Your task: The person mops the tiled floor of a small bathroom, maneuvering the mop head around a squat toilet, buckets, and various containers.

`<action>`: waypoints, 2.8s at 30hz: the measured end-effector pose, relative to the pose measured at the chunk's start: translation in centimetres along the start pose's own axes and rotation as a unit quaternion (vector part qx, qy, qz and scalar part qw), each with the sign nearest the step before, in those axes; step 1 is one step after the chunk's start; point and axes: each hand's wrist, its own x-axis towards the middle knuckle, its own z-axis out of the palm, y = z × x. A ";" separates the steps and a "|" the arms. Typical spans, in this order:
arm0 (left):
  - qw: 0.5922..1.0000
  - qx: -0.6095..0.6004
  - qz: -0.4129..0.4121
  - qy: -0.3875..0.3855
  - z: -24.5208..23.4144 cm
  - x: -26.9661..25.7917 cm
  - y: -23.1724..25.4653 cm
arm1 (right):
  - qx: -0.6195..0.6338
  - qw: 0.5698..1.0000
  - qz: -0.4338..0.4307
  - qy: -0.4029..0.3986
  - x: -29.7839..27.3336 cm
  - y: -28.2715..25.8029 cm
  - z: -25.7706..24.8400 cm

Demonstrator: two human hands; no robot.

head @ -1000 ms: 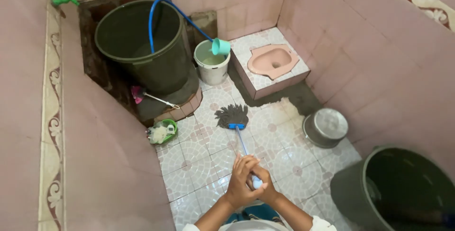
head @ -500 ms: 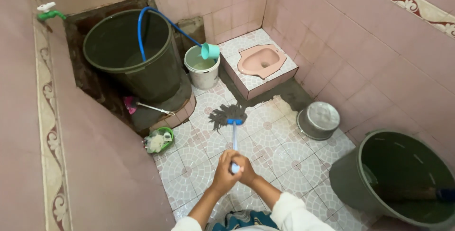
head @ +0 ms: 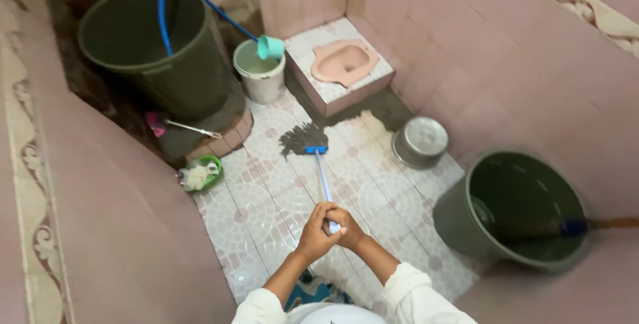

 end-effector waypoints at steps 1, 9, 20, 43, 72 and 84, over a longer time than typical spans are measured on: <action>1.000 -0.002 -0.004 -0.006 0.7 -0.8 1.1 | 0.001 1.000 0.006 0.004 -1.4 -0.8 -0.1; 0.994 -0.069 0.085 0.023 5.0 -7.5 5.8 | -0.026 0.997 0.028 0.061 -9.6 -10.5 -0.1; 0.989 -0.030 0.137 -0.047 7.1 -9.3 3.6 | -0.101 0.982 -0.031 0.154 -15.2 -5.0 1.6; 0.994 0.056 0.091 -0.005 2.1 -3.0 1.8 | 0.107 0.958 0.196 0.180 -5.6 -5.7 2.5; 0.972 0.017 0.070 -0.224 11.7 0.8 -5.3 | -0.074 0.981 0.004 0.180 -12.9 -4.0 -4.4; 0.958 0.247 0.044 -0.141 6.0 4.0 -12.4 | 0.011 0.993 0.095 0.070 -3.5 -3.0 -0.8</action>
